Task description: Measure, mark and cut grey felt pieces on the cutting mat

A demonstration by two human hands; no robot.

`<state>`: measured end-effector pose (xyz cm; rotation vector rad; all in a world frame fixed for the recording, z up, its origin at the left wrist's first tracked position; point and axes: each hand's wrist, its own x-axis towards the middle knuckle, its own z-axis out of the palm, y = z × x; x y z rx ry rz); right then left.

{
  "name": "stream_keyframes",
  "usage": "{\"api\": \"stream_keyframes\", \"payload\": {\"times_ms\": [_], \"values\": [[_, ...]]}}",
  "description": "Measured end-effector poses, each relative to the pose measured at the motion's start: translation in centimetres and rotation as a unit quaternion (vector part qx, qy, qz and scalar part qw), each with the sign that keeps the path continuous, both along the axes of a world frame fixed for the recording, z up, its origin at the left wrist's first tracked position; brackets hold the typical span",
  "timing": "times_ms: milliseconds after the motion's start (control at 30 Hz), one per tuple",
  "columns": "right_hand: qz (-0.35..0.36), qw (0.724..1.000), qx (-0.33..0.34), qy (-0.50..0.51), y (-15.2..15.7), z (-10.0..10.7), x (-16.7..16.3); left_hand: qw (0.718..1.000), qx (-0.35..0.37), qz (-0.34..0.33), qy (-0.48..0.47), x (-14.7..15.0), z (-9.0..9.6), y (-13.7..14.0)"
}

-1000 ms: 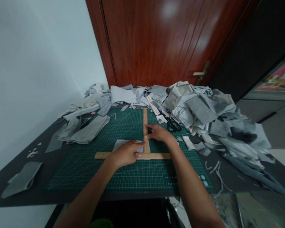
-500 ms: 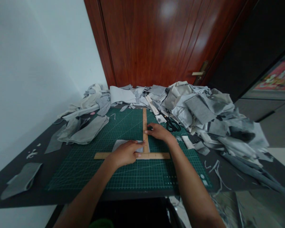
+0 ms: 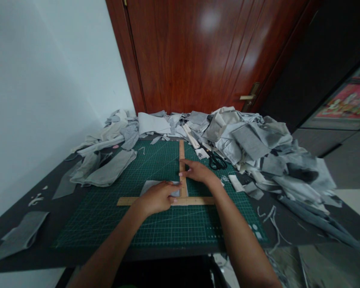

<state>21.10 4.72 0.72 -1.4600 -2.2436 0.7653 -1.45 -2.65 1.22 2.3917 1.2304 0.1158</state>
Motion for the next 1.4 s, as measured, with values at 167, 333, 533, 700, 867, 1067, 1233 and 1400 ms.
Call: {"api": "stream_keyframes", "payload": {"times_ms": [167, 333, 533, 700, 867, 1067, 1233, 1400], "values": [[0.0, 0.999, 0.021, -0.033, -0.1, 0.0, -0.4, 1.0, -0.008, 0.005, 0.01, 0.1, 0.2, -0.1], [0.0, 0.999, 0.014, -0.033, 0.0, 0.0, -0.3, 1.0, -0.004, -0.003, 0.02, 0.1, 0.4, -0.1], [-0.001, 0.999, 0.014, -0.04, -0.5, 0.4, -0.5, 1.0, -0.002, 0.005, 0.01, -0.2, -0.4, 0.1], [0.016, 0.997, 0.022, -0.073, -0.8, 0.8, -0.7, 1.0, -0.001, -0.002, 0.009, -0.2, -0.7, 0.2], [0.011, 0.998, 0.011, -0.06, -0.7, 0.8, -0.6, 0.999, -0.017, 0.009, 0.029, 0.0, -0.1, 0.0], [0.005, 0.998, 0.011, -0.066, -0.8, 1.0, -0.7, 1.0, -0.019, 0.001, 0.01, 0.0, 0.0, 0.1], [-0.029, 0.994, 0.028, -0.097, -1.1, 1.4, -0.9, 1.0, -0.021, 0.009, 0.0, 0.0, -0.1, 0.1], [-0.047, 0.992, 0.025, -0.115, -1.0, 1.2, -1.3, 1.0, -0.02, 0.004, 0.002, -0.1, -0.3, 0.2]]}}
